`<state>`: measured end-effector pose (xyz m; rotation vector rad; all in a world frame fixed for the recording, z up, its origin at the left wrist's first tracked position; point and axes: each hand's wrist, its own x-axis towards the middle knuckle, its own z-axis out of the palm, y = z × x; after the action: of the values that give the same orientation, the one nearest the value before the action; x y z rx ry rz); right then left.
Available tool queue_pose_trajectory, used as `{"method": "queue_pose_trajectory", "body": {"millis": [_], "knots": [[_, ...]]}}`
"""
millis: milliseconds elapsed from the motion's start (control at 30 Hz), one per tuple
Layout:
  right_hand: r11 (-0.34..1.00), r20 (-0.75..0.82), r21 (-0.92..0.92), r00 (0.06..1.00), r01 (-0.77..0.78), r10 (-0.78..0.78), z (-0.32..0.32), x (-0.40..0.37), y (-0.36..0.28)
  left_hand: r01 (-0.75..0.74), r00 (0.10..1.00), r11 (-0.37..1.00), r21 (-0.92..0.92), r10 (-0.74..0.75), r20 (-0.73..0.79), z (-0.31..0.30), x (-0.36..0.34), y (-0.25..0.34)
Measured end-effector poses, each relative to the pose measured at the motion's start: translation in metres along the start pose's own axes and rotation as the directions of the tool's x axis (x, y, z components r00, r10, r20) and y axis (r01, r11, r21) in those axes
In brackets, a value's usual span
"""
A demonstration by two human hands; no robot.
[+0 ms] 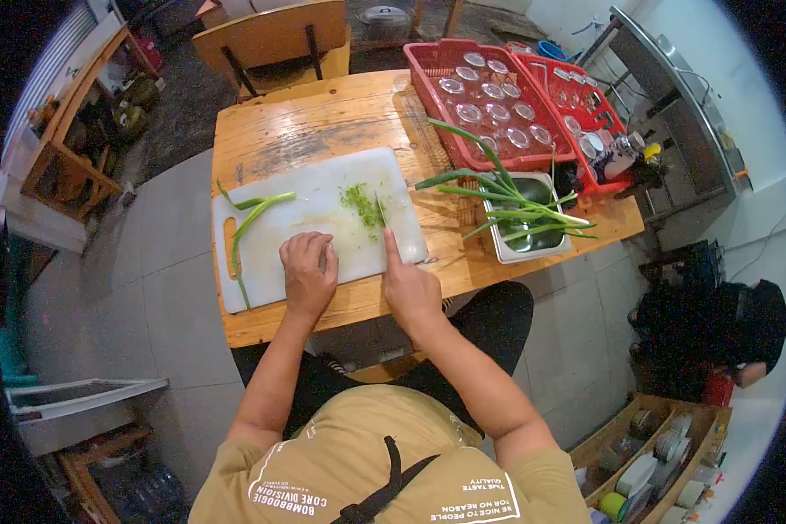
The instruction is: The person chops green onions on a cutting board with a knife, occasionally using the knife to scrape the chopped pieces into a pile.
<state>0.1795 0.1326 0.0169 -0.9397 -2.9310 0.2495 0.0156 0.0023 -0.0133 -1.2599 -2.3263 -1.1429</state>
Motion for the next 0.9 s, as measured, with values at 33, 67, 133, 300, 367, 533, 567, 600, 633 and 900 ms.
{"method": "queue_pose_trajectory", "body": {"millis": [33,67,133,300,367,533,567,600,633,900], "knots": [[1.000,-0.001,-0.001,1.000,0.011,-0.011,0.003,-0.005,0.001,0.005,1.000,1.000,0.005,-0.005,-0.008,0.001,0.001,-0.002],[1.000,-0.029,0.018,0.999,0.022,-0.022,0.004,-0.010,0.005,0.011,1.000,1.000,0.003,-0.011,-0.023,0.002,0.001,-0.002],[0.999,-0.051,0.038,0.998,0.027,-0.025,0.009,-0.009,0.010,0.017,0.999,1.000,-0.003,-0.017,-0.029,0.003,-0.001,-0.002],[0.998,-0.020,0.066,1.000,0.021,-0.020,0.003,0.045,0.009,-0.014,1.000,1.000,0.022,0.014,-0.014,0.001,0.000,0.001],[0.994,-0.020,0.102,0.999,0.030,-0.028,-0.014,0.046,0.008,0.001,1.000,1.000,0.017,0.000,-0.027,0.001,-0.001,-0.002],[0.997,0.046,0.066,0.998,0.039,-0.043,-0.013,0.010,-0.001,0.024,0.999,1.000,0.002,-0.024,-0.041,0.002,-0.001,-0.001],[0.997,0.030,0.070,0.999,0.029,-0.031,-0.008,0.001,-0.003,0.018,0.999,1.000,0.007,-0.018,-0.037,0.003,-0.001,-0.001],[0.997,0.014,0.075,1.000,0.020,-0.021,-0.004,-0.002,-0.004,0.014,0.999,1.000,0.014,-0.013,-0.034,0.003,0.000,-0.001],[0.997,0.016,0.076,1.000,0.019,-0.020,0.000,0.004,-0.002,0.014,0.999,1.000,0.014,-0.014,-0.031,0.003,0.000,-0.002],[0.998,0.018,0.043,0.999,0.041,-0.042,-0.002,0.007,-0.002,0.005,0.998,1.000,0.004,-0.005,-0.066,0.002,-0.002,-0.003]]}}
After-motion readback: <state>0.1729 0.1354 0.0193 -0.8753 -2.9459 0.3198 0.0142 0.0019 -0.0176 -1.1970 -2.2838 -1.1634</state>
